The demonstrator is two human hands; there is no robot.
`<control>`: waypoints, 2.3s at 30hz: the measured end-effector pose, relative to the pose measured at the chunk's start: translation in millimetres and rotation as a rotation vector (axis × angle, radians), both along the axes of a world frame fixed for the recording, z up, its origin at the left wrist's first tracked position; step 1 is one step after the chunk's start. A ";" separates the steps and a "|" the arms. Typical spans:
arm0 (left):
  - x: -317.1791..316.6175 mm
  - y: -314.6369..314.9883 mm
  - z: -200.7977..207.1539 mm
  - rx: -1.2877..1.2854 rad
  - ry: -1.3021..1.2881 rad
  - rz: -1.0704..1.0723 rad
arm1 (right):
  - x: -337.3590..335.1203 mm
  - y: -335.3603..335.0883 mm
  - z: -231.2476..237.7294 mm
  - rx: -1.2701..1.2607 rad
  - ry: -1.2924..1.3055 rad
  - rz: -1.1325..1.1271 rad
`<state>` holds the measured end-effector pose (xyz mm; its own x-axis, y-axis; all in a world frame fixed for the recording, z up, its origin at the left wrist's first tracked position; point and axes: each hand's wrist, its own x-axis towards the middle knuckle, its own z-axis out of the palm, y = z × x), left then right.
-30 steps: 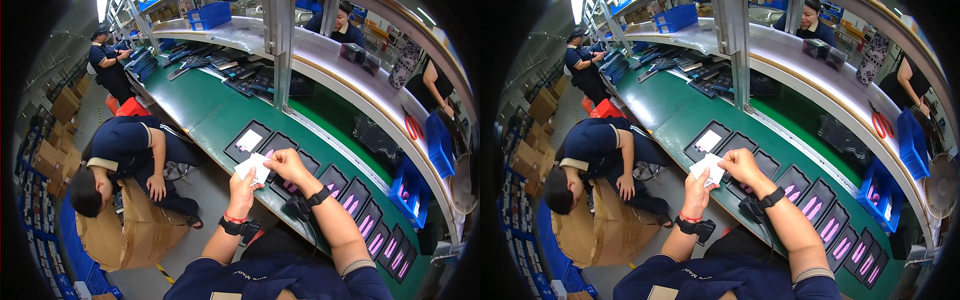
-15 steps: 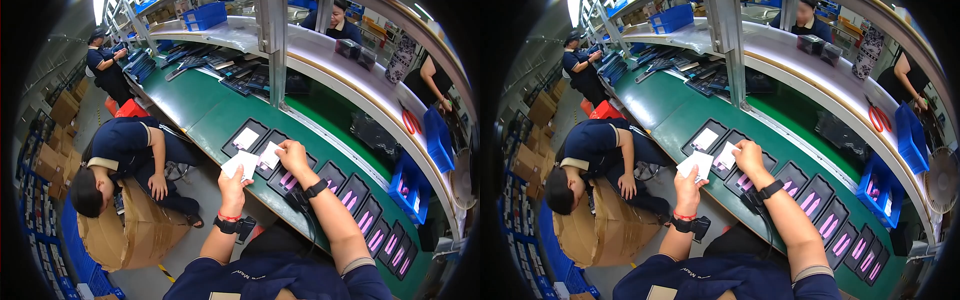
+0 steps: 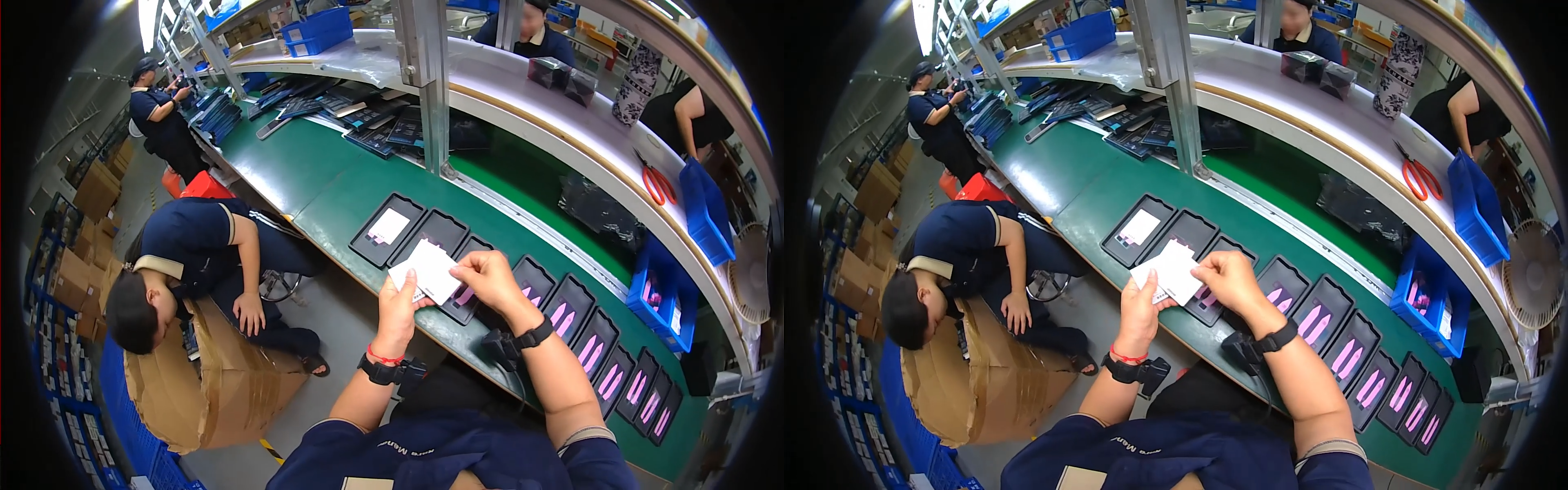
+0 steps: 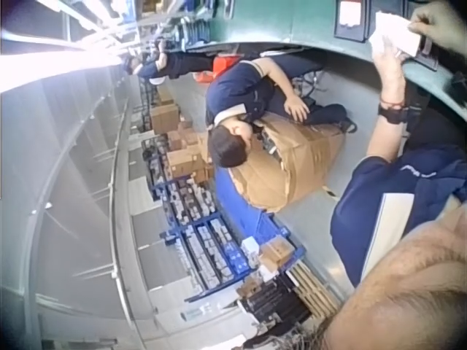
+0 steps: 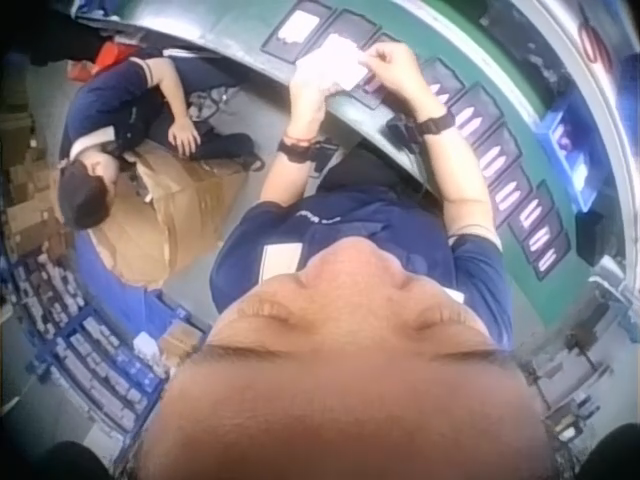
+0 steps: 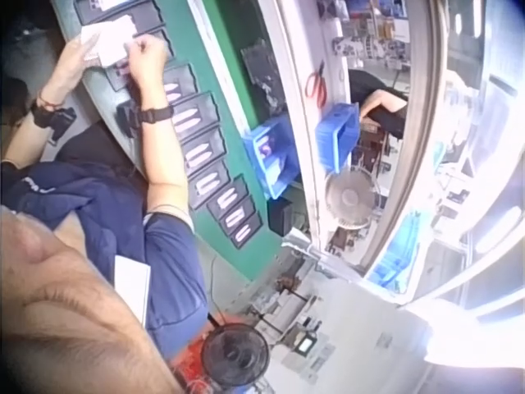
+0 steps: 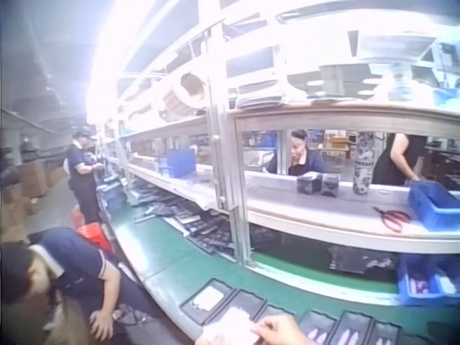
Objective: Placing pink components into black plastic trays and then sliding them into protective bags on a factory assembly line.
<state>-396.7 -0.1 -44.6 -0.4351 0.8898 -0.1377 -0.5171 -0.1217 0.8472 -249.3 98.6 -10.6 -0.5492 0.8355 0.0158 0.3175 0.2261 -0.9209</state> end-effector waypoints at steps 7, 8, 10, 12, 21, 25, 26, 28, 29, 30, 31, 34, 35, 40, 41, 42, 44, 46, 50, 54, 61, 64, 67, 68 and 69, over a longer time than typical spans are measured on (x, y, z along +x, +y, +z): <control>6.1 -0.3 0.9 -0.028 0.075 -0.042 | 21.3 1.1 0.6 0.318 -0.397 -0.087; 10.2 -0.5 -0.2 -0.010 0.090 -0.024 | 20.5 -2.1 -1.4 0.387 -0.364 -0.122; 17.8 -0.5 4.0 0.019 0.055 -0.004 | 20.6 -6.0 -4.3 0.544 -0.279 -0.187; 24.5 1.2 8.2 0.033 0.054 -0.020 | 22.1 -8.6 -1.8 0.642 -0.244 -0.260; 49.8 7.9 15.0 0.094 0.082 -0.240 | 44.4 -18.0 6.3 -0.064 0.107 -0.136; 56.4 7.8 13.9 0.056 -0.015 -0.278 | 65.0 -27.9 12.8 -0.198 0.188 -0.141; 58.0 8.0 13.1 0.063 0.010 -0.287 | 72.5 -29.0 8.2 -0.213 0.192 -0.190; 59.6 9.6 14.6 0.040 0.023 -0.249 | 88.6 -31.3 5.6 -0.193 0.209 -0.292; 59.9 11.0 15.7 0.019 0.037 -0.200 | 95.8 -29.8 -0.3 -0.163 0.229 -0.367; 59.4 13.0 14.9 0.001 0.063 -0.167 | 104.2 -26.5 -5.6 -0.076 0.092 -0.431; 61.1 14.2 15.1 0.001 0.064 -0.179 | 110.1 -24.6 -9.3 0.010 -0.044 -0.495; 73.4 15.6 22.2 -0.007 0.109 -0.216 | 117.2 -34.8 -13.9 0.599 -0.320 -0.568; 78.9 16.7 20.3 -0.007 0.111 -0.227 | 117.2 -37.9 -10.7 0.597 -0.322 -0.578; 116.4 20.2 19.7 0.023 0.145 -0.423 | 127.9 -54.0 6.7 0.050 0.133 -0.501; 122.9 20.7 19.9 0.025 0.119 -0.464 | 134.1 -54.4 3.7 -0.113 0.338 -0.445; 124.4 21.7 19.3 0.011 0.085 -0.529 | 143.3 -55.7 3.8 -0.125 0.378 -0.480; 127.1 26.5 20.8 0.006 0.032 -0.553 | 166.4 -53.0 -2.0 -0.039 0.248 -0.596; 129.4 30.2 19.0 0.016 0.020 -0.567 | 181.9 -49.4 -9.2 0.090 0.027 -0.692; 144.9 27.4 19.8 -0.013 0.091 -0.566 | 181.8 -52.9 -8.4 0.218 -0.278 -0.644; 158.5 26.9 22.7 -0.007 0.094 -0.566 | 177.0 -51.7 -6.3 0.760 -0.222 -0.802; 186.2 23.6 22.7 -0.004 0.063 -0.719 | 194.7 -69.3 -0.4 -0.068 0.347 -0.584; 192.2 24.9 19.5 -0.007 0.006 -0.794 | 211.9 -81.8 8.8 -0.131 0.347 -0.577; 197.1 25.0 14.4 -0.015 0.010 -0.849 | 232.4 -91.6 7.2 -0.278 0.242 -0.599; 198.2 25.3 14.8 -0.016 0.010 -0.858 | 238.8 -94.8 0.7 -0.203 0.286 -0.653; 198.7 25.7 15.7 -0.049 -0.001 -0.816 | 245.6 -96.7 -5.6 -0.127 0.330 -0.705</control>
